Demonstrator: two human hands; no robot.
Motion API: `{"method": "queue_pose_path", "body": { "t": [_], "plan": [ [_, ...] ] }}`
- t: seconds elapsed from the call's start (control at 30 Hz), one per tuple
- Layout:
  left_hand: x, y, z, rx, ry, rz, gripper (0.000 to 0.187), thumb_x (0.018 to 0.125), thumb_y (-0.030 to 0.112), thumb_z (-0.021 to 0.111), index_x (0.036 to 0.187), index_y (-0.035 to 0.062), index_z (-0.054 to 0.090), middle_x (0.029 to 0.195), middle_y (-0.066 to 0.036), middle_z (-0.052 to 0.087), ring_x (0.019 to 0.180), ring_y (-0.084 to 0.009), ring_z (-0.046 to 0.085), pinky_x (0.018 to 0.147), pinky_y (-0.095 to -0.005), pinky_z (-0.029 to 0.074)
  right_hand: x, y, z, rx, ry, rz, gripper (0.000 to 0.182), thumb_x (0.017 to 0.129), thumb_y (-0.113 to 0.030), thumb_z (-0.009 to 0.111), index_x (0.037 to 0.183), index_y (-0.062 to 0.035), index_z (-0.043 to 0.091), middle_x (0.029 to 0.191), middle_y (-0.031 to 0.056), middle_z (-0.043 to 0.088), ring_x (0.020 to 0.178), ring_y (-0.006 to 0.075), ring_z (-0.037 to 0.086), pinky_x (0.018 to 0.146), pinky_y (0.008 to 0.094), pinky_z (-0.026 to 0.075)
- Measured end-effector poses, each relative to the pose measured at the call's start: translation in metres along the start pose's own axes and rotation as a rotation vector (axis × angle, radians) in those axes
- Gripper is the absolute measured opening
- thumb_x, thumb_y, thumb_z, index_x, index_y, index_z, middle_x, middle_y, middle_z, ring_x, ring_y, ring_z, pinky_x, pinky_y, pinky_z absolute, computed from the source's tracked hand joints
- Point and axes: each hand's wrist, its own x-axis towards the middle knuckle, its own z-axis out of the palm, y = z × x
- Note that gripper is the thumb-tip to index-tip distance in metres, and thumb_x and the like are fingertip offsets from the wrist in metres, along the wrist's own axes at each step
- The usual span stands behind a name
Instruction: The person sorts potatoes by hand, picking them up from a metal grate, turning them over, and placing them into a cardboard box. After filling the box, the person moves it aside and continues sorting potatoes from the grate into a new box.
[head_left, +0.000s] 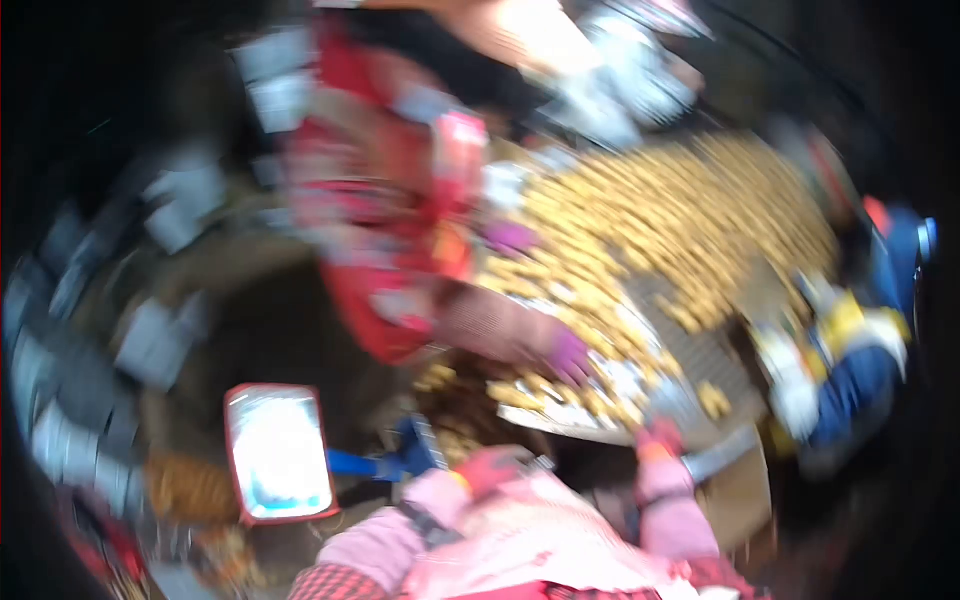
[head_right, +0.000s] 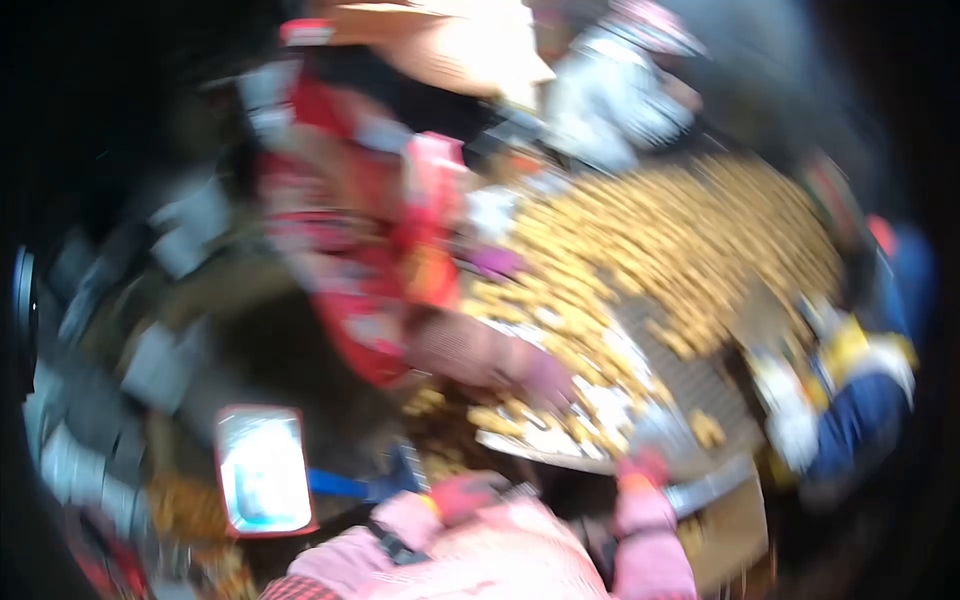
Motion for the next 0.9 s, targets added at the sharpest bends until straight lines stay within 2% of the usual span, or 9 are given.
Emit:
{"method": "queue_pose_path", "body": {
  "t": [0.03,0.07,0.1,0.13,0.2,0.3,0.4,0.6,0.9],
  "plan": [
    [0.004,-0.016,0.006,-0.224,-0.022,-0.006,0.041,0.090,0.024,0.056,0.127,0.0045,0.056,0.124,-0.014,0.060,0.114,-0.0245,0.057,0.100,-0.0344,0.043,0.002,-0.001,0.002,-0.235,0.018,0.054,0.048,0.076,-0.044,0.066,0.113,-0.0142,0.063,0.101,0.0184,0.061,0.098,0.0381,0.057,0.082,0.0474,0.046],
    [0.001,0.020,-0.002,-0.201,-0.040,-0.076,0.041,0.092,0.024,0.055,0.127,0.0043,0.056,0.124,-0.013,0.061,0.114,-0.0224,0.057,0.100,-0.0324,0.042,-0.003,0.012,0.007,-0.278,0.060,0.062,0.052,0.076,-0.052,0.062,0.114,-0.0163,0.063,0.109,0.0172,0.059,0.101,0.0369,0.056,0.083,0.0496,0.044],
    [0.004,0.013,-0.004,-0.264,-0.075,-0.070,0.040,0.092,0.023,0.055,0.128,0.0045,0.056,0.124,-0.013,0.061,0.114,-0.0213,0.057,0.100,-0.0317,0.042,-0.002,-0.002,-0.016,-0.169,-0.043,0.171,0.055,0.076,-0.055,0.061,0.116,-0.0186,0.063,0.119,0.0181,0.056,0.111,0.0383,0.052,0.091,0.0536,0.039],
    [0.010,0.004,-0.002,-0.319,-0.077,-0.072,0.040,0.092,0.022,0.055,0.128,0.0047,0.056,0.124,-0.013,0.061,0.114,-0.0202,0.057,0.099,-0.0309,0.042,-0.008,0.006,-0.013,-0.238,-0.037,0.093,0.061,0.078,-0.056,0.059,0.126,-0.0193,0.057,0.129,0.0198,0.052,0.123,0.0403,0.045,0.103,0.0546,0.030],
    [0.022,0.022,-0.004,-0.302,-0.162,-0.074,0.041,0.094,0.022,0.054,0.130,0.0026,0.054,0.126,-0.012,0.060,0.116,-0.0192,0.055,0.100,-0.0308,0.041,-0.016,0.009,-0.015,-0.254,-0.065,0.059,0.066,0.081,-0.055,0.056,0.135,-0.0184,0.049,0.138,0.0197,0.045,0.131,0.0404,0.036,0.111,0.0524,0.021],
    [0.037,0.024,-0.004,-0.273,-0.220,-0.098,0.042,0.095,0.021,0.054,0.131,0.0001,0.051,0.127,-0.011,0.059,0.117,-0.0178,0.054,0.100,-0.0301,0.041,-0.014,-0.002,-0.035,-0.316,-0.225,0.091,0.067,0.088,-0.056,0.048,0.143,-0.0182,0.040,0.145,0.0138,0.040,0.135,0.0327,0.034,0.112,0.0495,0.018],
    [0.064,0.024,0.001,-0.250,-0.249,-0.133,0.042,0.095,0.019,0.054,0.131,-0.0010,0.051,0.125,-0.012,0.059,0.112,-0.0169,0.057,0.097,-0.0295,0.043,-0.010,0.008,-0.023,-0.234,-0.147,0.065,0.064,0.085,-0.052,0.053,0.138,-0.0170,0.045,0.145,0.0166,0.038,0.135,0.0397,0.031,0.113,0.0522,0.017],
    [0.099,0.003,-0.001,-0.432,-0.216,-0.145,0.038,0.096,0.016,0.052,0.128,-0.0031,0.052,0.120,-0.014,0.061,0.103,-0.0199,0.062,0.090,-0.0297,0.049,-0.005,0.010,-0.022,-0.253,-0.195,0.040,0.060,0.084,-0.050,0.054,0.135,-0.0181,0.049,0.143,0.0158,0.041,0.134,0.0351,0.034,0.113,0.0530,0.018],
    [0.132,0.036,-0.009,-0.675,-0.304,-0.371,0.037,0.096,0.022,0.053,0.125,-0.0016,0.056,0.103,-0.013,0.067,0.088,-0.0223,0.067,0.082,-0.0325,0.053,0.013,0.022,-0.035,-0.171,-0.380,-0.077,0.059,0.085,-0.054,0.052,0.137,-0.0260,0.047,0.141,0.0088,0.045,0.136,0.0302,0.033,0.114,0.0522,0.016]
  ]
}}
